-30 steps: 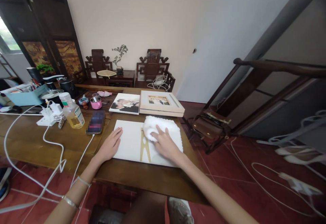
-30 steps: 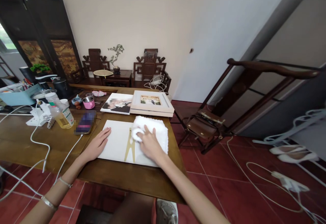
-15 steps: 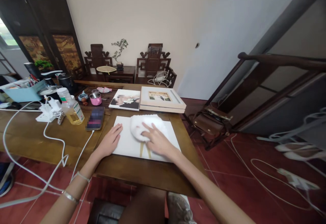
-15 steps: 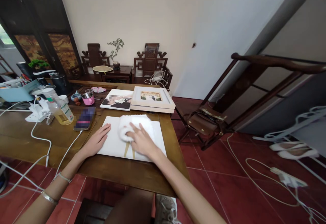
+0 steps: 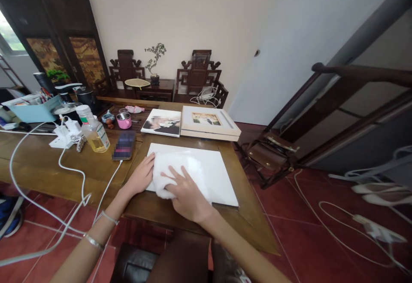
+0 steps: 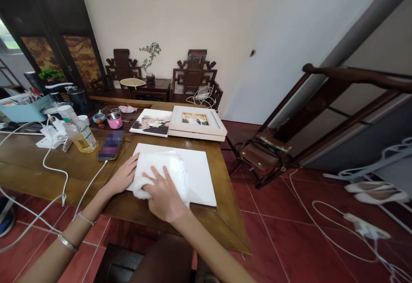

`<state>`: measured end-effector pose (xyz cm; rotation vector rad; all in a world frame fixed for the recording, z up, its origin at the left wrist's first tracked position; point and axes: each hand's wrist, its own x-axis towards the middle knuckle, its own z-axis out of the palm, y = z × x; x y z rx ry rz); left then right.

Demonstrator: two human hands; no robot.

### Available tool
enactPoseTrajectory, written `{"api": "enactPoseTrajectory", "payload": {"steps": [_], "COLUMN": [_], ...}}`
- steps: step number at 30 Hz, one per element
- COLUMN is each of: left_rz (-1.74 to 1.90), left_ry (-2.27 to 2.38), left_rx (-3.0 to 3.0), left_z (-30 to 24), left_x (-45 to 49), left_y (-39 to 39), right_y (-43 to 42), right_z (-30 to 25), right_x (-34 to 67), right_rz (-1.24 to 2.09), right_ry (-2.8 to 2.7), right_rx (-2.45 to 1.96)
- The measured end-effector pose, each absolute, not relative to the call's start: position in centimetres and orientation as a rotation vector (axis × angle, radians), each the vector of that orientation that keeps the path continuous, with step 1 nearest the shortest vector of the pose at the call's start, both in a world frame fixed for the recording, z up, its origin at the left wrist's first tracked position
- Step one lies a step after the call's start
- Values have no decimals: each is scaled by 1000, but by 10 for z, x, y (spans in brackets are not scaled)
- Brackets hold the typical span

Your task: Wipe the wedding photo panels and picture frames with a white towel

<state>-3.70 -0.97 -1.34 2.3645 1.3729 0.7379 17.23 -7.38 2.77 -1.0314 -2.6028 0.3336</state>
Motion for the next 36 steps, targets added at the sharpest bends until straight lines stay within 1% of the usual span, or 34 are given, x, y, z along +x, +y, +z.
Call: {"api": "enactPoseTrajectory", "payload": {"steps": [3,9,11,13,15,17,19,23,25,27,32,36], "left_rz": [742,698,716,754,778,788,800,823,817,812,802,833], "left_ry": [1394,1402,1395,1389,1383,1377,1373,1368,1357,1357,1374,1353], "left_rx": [2378,2388,2387,2375,2358,2347,2339,2336,2346,2347,2312,2241], "left_z": [-15,-13,-13,-14,-16,-17,-17,-16,-15,-14,-12,-10], "left_x": [-36,-35,-35,-35,-36,-36,-36,-35,-35,-35,-32,-30], "left_y": [-10,-12,-12,-11,-10,-10,-10,-10,-11,-11,-13,-14], "right_y": [-62,-22,-7,3,2,-11,-35,-86,-98,-95,-35,6], "right_z": [28,42,46,47,46,45,48,60,64,64,52,46], "right_x": [196,224,220,209,196,185,179,183,192,202,214,197], "right_rz": [378,460,398,263,126,88,156,422,541,571,368,195], "right_ry": [-2558,-2476,-2508,-2564,-2627,-2703,-2779,-2860,-2841,-2790,-2700,-2646], "right_rx": [-1057,-1398,-1492,-1536,-1517,-1462,-1391,-1104,-1015,-1029,-1260,-1438]}}
